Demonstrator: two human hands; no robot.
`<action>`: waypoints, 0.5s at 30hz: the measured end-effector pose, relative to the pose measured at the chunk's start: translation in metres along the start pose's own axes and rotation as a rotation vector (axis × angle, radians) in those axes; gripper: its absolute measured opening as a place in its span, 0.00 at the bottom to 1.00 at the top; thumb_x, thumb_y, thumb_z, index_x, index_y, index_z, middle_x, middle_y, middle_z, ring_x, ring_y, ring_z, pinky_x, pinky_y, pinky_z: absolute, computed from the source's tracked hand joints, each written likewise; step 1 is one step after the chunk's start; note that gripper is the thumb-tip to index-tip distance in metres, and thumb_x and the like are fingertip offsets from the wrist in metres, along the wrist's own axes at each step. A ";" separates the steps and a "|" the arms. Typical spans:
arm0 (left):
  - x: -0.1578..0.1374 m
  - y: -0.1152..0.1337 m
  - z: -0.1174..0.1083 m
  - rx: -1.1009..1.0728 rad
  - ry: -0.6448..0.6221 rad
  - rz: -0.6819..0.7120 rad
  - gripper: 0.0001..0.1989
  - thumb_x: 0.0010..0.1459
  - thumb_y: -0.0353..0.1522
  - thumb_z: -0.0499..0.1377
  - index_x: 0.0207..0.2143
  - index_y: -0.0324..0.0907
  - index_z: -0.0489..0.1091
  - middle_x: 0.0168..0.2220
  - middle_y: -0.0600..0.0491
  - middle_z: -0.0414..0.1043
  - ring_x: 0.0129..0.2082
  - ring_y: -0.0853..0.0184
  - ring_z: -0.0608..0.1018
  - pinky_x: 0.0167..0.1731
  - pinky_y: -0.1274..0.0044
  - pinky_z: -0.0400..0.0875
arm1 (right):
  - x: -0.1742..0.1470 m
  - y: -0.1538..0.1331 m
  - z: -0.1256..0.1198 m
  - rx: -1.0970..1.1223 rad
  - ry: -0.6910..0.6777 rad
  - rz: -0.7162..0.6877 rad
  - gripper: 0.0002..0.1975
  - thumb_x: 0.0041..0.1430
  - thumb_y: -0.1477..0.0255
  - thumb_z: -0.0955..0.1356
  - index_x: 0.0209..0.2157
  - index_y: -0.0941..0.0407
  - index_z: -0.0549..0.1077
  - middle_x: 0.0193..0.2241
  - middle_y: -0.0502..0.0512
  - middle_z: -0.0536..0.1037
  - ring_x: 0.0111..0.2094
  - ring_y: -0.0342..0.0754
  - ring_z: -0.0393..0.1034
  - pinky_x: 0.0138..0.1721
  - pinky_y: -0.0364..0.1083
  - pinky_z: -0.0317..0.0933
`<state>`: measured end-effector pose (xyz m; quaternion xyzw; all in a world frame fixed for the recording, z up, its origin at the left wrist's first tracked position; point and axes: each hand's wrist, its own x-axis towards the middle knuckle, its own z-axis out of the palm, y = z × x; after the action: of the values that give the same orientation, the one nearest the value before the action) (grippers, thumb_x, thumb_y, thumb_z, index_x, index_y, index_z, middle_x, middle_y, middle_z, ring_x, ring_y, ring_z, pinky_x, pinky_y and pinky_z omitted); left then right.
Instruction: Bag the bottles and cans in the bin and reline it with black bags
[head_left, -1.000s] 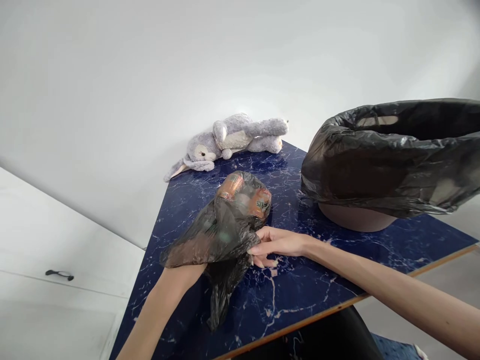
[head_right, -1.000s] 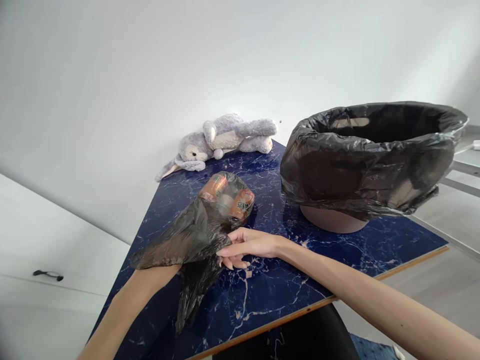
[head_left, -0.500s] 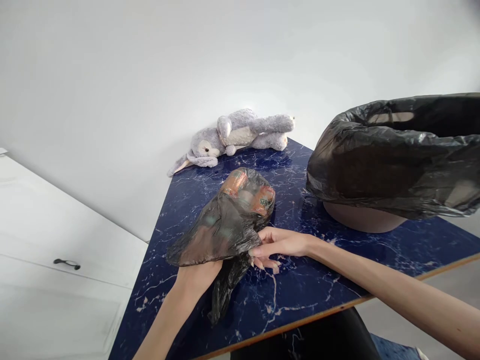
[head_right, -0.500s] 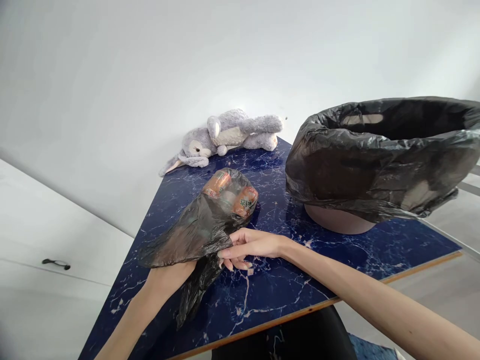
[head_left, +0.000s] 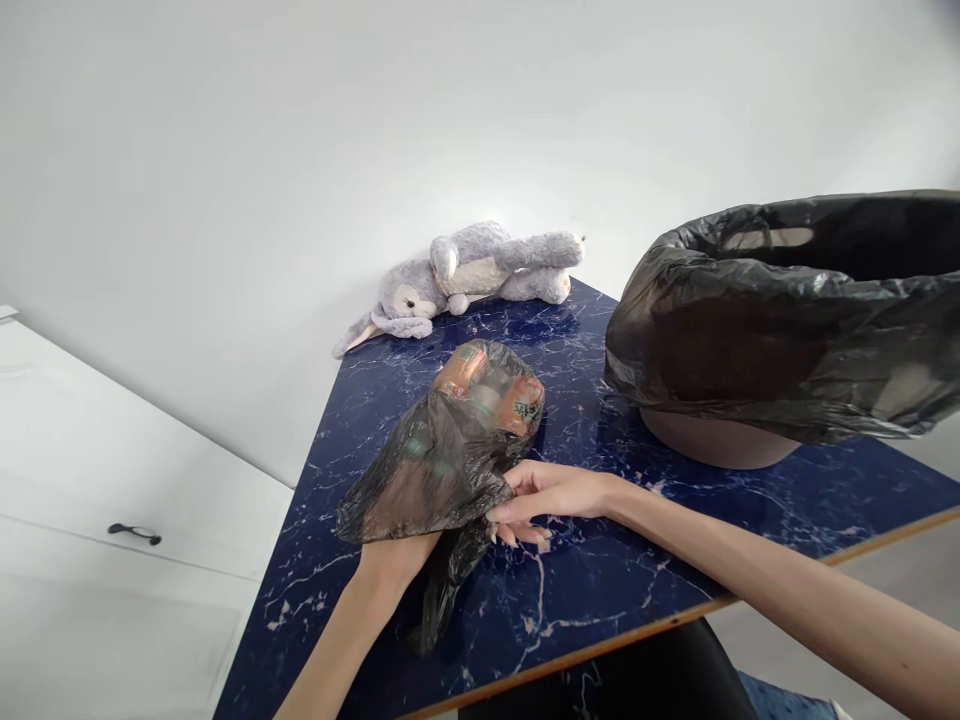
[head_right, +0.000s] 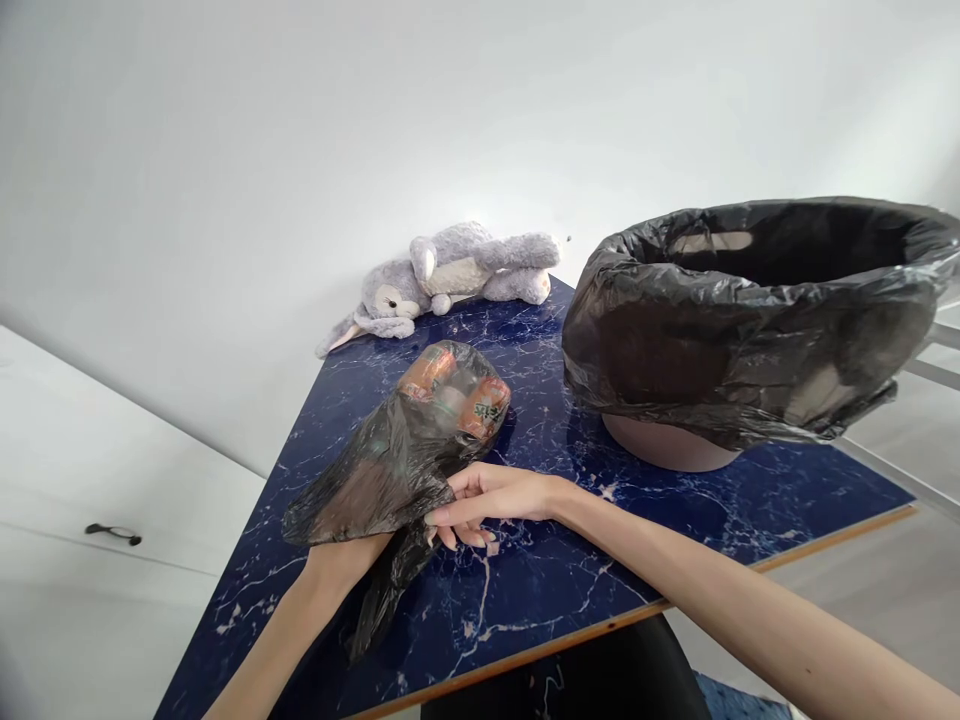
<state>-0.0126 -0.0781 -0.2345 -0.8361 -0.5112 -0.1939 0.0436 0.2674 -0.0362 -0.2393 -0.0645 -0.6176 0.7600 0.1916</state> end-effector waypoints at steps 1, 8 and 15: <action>0.003 -0.001 0.002 0.006 0.000 0.003 0.18 0.74 0.36 0.52 0.55 0.46 0.79 0.60 0.40 0.80 0.60 0.40 0.81 0.57 0.51 0.79 | 0.000 0.000 0.000 0.001 0.001 0.000 0.18 0.70 0.58 0.75 0.35 0.60 0.82 0.21 0.48 0.76 0.22 0.39 0.67 0.26 0.41 0.59; 0.012 -0.003 0.011 0.067 0.039 0.000 0.13 0.69 0.33 0.56 0.47 0.48 0.81 0.53 0.44 0.85 0.54 0.45 0.84 0.56 0.54 0.80 | 0.001 -0.003 0.001 0.028 0.000 -0.005 0.19 0.69 0.57 0.75 0.35 0.60 0.82 0.22 0.47 0.75 0.22 0.39 0.65 0.27 0.42 0.61; -0.020 -0.003 -0.041 0.216 0.213 -0.161 0.15 0.71 0.36 0.52 0.50 0.43 0.76 0.44 0.40 0.85 0.41 0.46 0.87 0.36 0.63 0.81 | 0.001 -0.007 0.001 0.046 -0.014 -0.005 0.19 0.68 0.57 0.76 0.35 0.60 0.83 0.22 0.47 0.75 0.22 0.39 0.67 0.27 0.41 0.63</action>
<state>-0.0347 -0.1050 -0.2046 -0.7576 -0.5871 -0.2280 0.1714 0.2675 -0.0352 -0.2326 -0.0532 -0.6015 0.7740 0.1906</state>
